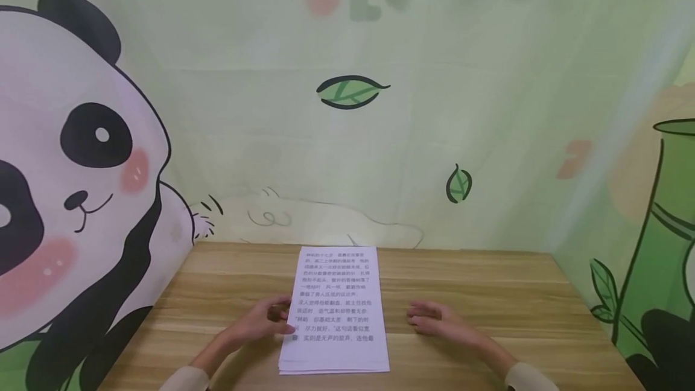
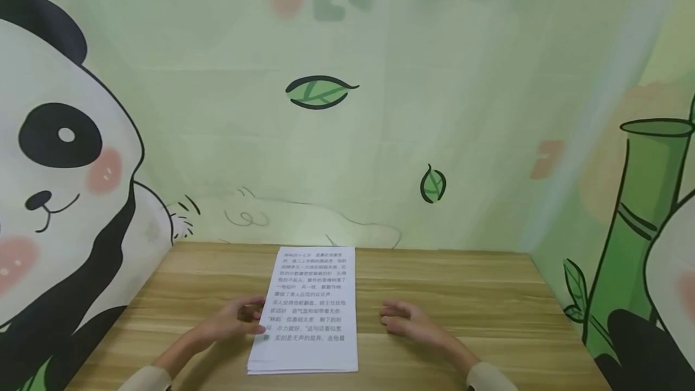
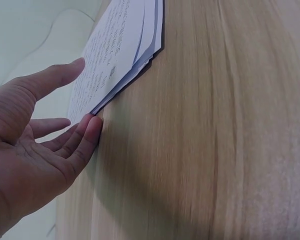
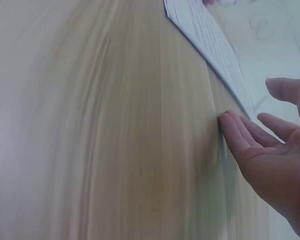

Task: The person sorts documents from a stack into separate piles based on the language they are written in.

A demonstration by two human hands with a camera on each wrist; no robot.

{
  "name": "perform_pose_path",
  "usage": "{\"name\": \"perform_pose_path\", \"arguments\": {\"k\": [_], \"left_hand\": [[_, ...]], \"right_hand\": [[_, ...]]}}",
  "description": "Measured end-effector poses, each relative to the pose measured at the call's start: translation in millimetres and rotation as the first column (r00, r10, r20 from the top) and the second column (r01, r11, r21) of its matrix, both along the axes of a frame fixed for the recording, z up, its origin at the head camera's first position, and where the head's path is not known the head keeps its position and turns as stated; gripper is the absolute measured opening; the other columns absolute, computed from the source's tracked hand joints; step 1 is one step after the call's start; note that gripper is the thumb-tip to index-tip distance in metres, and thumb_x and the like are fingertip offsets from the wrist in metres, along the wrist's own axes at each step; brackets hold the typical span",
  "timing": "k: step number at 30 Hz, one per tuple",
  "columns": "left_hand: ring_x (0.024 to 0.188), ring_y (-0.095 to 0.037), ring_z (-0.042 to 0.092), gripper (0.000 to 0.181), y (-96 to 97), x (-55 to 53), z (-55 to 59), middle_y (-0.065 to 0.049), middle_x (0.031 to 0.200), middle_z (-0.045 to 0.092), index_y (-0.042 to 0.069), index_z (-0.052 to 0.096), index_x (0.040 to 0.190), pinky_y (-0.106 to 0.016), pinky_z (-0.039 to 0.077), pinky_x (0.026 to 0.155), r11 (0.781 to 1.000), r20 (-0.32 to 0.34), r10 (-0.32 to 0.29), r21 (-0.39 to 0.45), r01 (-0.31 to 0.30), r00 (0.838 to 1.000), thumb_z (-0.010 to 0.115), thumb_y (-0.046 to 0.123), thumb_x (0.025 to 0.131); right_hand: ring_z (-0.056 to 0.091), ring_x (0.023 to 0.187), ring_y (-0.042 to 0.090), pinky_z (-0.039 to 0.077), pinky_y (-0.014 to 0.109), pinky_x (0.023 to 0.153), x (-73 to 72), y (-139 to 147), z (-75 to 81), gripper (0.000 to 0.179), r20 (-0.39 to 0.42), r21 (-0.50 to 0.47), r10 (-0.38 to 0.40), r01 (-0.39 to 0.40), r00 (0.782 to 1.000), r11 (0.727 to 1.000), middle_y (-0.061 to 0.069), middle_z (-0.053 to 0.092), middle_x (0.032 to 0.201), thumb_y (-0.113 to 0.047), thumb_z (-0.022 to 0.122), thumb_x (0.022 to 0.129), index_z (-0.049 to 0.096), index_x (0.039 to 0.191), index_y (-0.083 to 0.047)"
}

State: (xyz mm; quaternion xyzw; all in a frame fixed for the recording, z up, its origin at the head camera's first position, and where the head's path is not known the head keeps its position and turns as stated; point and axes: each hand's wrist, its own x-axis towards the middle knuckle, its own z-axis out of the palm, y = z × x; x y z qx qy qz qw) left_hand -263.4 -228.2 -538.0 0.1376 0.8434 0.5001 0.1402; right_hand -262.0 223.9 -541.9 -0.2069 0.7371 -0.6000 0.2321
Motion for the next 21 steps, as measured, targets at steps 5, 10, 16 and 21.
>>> {"name": "perform_pose_path", "arguments": {"k": [5, 10, 16, 21], "left_hand": [[0.11, -0.029, 0.063, 0.078, 2.8, -0.9, -0.9, -0.028, 0.134, 0.06, -0.014, 0.043, 0.146, -0.026, 0.05, 0.087, 1.0, 0.015, 0.002, 0.02, -0.002, 1.0, 0.081, 0.009, 0.081], [0.107, -0.028, 0.062, 0.075, 6.2, -2.8, -1.0, -0.025, 0.126, 0.063, -0.013, 0.044, 0.145, -0.026, 0.047, 0.086, 0.999, 0.02, -0.003, 0.038, 0.002, 1.0, 0.08, 0.01, 0.083], [0.104, -0.025, 0.062, 0.074, 8.1, -1.1, 1.4, -0.022, 0.121, 0.065, -0.013, 0.044, 0.145, -0.031, 0.048, 0.083, 0.999, 0.041, 0.025, 0.025, -0.026, 0.999, 0.079, 0.011, 0.085], [0.103, -0.023, 0.061, 0.073, 11.9, -0.5, 2.1, -0.022, 0.125, 0.064, -0.011, 0.044, 0.147, -0.028, 0.052, 0.077, 0.999, 0.074, 0.009, 0.041, -0.012, 0.997, 0.078, 0.016, 0.088]], "right_hand": [[0.049, 0.137, 0.05, 0.054, 0.037, 0.106, -1.5, -25, -2.0, 0.066, 0.005, -0.02, 0.03, -0.03, 1.0, 0.999, 0.041, 0.04, 0.15, -0.015, 0.057, 0.103, 0.027, 0.149, 0.021], [0.047, 0.138, 0.05, 0.052, 0.04, 0.108, -2.6, -39, -3.3, 0.065, 0.018, -0.037, 0.064, -0.064, 0.998, 0.997, 0.041, 0.036, 0.152, -0.014, 0.056, 0.103, 0.027, 0.15, 0.02], [0.047, 0.14, 0.048, 0.051, 0.042, 0.109, -3.5, -43, -2.1, 0.065, 0.053, -0.015, 0.06, -0.06, 0.997, 0.998, 0.038, 0.035, 0.155, -0.017, 0.056, 0.103, 0.029, 0.151, 0.016], [0.044, 0.142, 0.048, 0.051, 0.041, 0.11, -3.6, -38, -0.1, 0.067, 0.085, 0.002, 0.064, -0.064, 0.994, 0.998, 0.038, 0.033, 0.156, -0.019, 0.056, 0.104, 0.028, 0.152, 0.017]]}}
